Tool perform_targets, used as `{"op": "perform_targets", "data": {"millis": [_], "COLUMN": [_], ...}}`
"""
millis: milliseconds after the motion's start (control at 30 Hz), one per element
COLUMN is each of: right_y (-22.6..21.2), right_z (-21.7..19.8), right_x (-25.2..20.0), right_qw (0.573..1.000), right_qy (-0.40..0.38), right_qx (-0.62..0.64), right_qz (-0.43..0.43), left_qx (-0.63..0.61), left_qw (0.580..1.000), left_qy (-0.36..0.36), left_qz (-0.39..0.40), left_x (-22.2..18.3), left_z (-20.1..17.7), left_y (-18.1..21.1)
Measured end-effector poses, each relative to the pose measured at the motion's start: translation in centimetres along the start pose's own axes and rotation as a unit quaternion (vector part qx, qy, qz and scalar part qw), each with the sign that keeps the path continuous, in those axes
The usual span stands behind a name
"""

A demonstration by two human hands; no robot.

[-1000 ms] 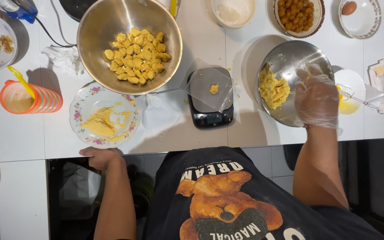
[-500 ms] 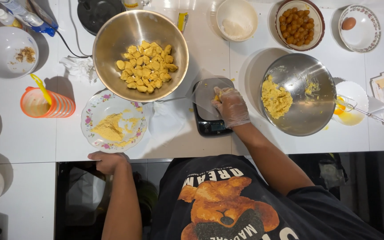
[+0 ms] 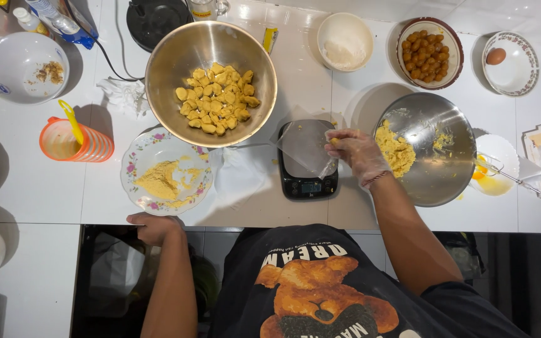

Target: Portioning cookie dough by weighing individual pieces on a digital scale to ensure consistent size.

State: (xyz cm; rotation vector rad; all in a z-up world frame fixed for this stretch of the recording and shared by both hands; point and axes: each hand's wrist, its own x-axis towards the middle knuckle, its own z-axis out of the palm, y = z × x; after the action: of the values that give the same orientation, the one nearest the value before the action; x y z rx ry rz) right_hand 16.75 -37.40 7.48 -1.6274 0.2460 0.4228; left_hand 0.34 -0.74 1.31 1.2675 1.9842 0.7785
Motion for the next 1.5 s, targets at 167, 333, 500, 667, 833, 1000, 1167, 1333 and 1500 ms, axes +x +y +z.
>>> {"op": "perform_targets", "data": {"millis": [167,333,500,667,833,1000,1167,1333,1500], "right_y": [-2.1,-0.5,-5.1,-10.6,-12.3,-14.0,-10.5,-4.6,-4.1], "right_z": [-0.1,3.1,10.4,17.8,18.1,10.4,-6.1,-15.4,-11.1], "right_x": [-0.5,2.2,3.2,3.9,3.8,-0.8,-0.5,1.1,0.3], "right_qw": [0.916,0.917,0.928,0.945,0.93,0.945,0.968,0.835,0.827], "right_qy": [-0.03,-0.106,-0.178,-0.162,-0.193,-0.154,0.131,0.141,0.033], "right_qx": [0.364,0.35,0.291,0.201,0.294,0.283,-0.028,-0.532,-0.552], "right_qz": [0.168,0.162,0.148,0.201,0.109,-0.06,-0.212,0.028,0.097], "left_qx": [-0.017,-0.006,0.003,0.023,0.016,0.017,-0.006,-0.016,0.045], "left_qw": [1.0,1.0,1.0,0.999,1.0,0.999,0.998,0.999,0.996], "left_qy": [0.001,0.009,0.017,0.021,0.023,0.014,0.056,0.022,0.01], "left_qz": [0.007,0.0,-0.009,-0.008,-0.005,0.033,0.04,-0.039,-0.077], "left_x": [0.0,0.6,0.4,1.2,0.9,1.0,1.5,4.3,5.5], "left_z": [0.3,0.9,0.8,1.3,1.1,1.1,1.7,3.0,3.4], "left_y": [0.0,-0.7,-0.4,-1.4,-1.1,-1.6,-2.1,-3.7,-4.0]}}
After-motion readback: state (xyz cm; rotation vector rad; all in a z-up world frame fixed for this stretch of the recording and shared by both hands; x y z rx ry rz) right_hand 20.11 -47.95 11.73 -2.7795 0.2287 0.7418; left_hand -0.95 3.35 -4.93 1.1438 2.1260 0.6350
